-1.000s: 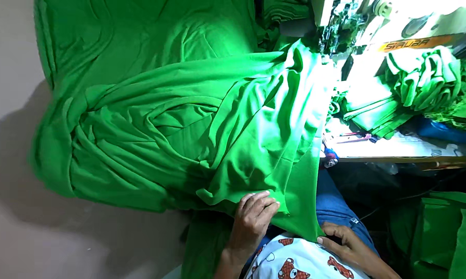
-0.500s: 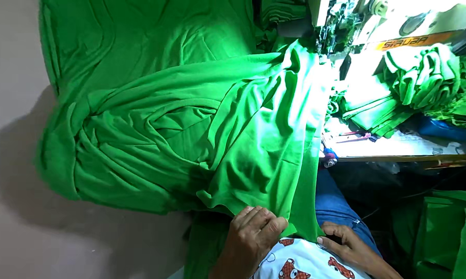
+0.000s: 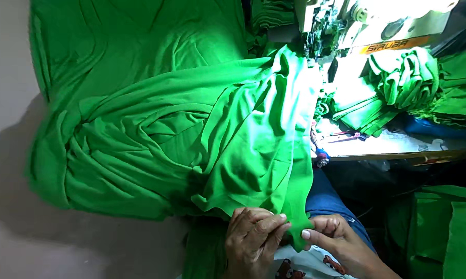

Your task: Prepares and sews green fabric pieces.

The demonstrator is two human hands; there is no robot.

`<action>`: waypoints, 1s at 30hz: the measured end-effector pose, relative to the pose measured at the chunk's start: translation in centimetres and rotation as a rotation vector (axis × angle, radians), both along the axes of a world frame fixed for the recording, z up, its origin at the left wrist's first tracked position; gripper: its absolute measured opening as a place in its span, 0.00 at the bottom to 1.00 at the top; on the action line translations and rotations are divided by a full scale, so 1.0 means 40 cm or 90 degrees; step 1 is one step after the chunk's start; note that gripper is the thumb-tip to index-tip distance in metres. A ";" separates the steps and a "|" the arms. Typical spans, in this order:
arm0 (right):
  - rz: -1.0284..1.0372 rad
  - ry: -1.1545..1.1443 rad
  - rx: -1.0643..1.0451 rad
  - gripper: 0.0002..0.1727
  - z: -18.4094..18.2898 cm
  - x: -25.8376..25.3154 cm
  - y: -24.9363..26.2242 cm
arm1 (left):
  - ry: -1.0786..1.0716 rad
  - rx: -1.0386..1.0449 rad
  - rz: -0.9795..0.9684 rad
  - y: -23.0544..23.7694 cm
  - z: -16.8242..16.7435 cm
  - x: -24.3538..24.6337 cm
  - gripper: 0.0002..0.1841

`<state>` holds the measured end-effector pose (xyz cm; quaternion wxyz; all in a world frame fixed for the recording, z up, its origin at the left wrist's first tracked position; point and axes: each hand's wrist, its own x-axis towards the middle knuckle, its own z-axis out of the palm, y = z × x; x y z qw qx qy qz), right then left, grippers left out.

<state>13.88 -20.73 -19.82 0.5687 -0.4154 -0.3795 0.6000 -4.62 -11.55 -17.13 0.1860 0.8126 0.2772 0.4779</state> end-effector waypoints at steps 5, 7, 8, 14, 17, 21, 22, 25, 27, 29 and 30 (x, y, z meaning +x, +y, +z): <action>0.021 0.041 -0.036 0.09 0.023 -0.033 0.021 | -0.004 -0.017 -0.004 -0.023 -0.036 0.022 0.06; 0.021 0.044 -0.047 0.09 0.025 -0.034 0.021 | 0.016 0.005 0.001 -0.029 -0.050 0.018 0.06; 0.022 0.043 -0.050 0.09 0.025 -0.033 0.021 | 0.028 0.014 0.004 -0.032 -0.057 0.016 0.06; 0.022 0.033 -0.074 0.10 0.025 -0.028 0.025 | 0.073 0.038 0.008 -0.044 -0.079 0.004 0.06; 0.035 0.031 -0.064 0.11 0.023 -0.024 0.025 | 0.091 0.059 0.018 -0.046 -0.085 0.002 0.07; 0.110 0.114 -0.032 0.18 0.036 -0.013 0.020 | 0.077 0.087 0.064 -0.046 -0.098 0.011 0.15; 0.124 0.130 -0.028 0.21 0.043 -0.013 0.020 | 0.057 0.084 0.066 -0.046 -0.100 0.017 0.14; 0.165 0.141 0.031 0.24 0.058 -0.011 0.021 | -0.034 0.005 0.036 -0.045 -0.082 0.029 0.08; 0.198 0.008 0.127 0.22 0.084 0.003 0.026 | -0.105 -0.049 -0.007 -0.036 -0.035 0.032 0.08; 0.201 -0.357 0.203 0.17 0.128 0.015 0.049 | -0.145 -0.025 -0.054 -0.013 0.053 0.025 0.06; 0.226 -0.542 0.182 0.16 0.156 0.008 0.074 | -0.155 0.008 -0.066 -0.001 0.114 0.019 0.05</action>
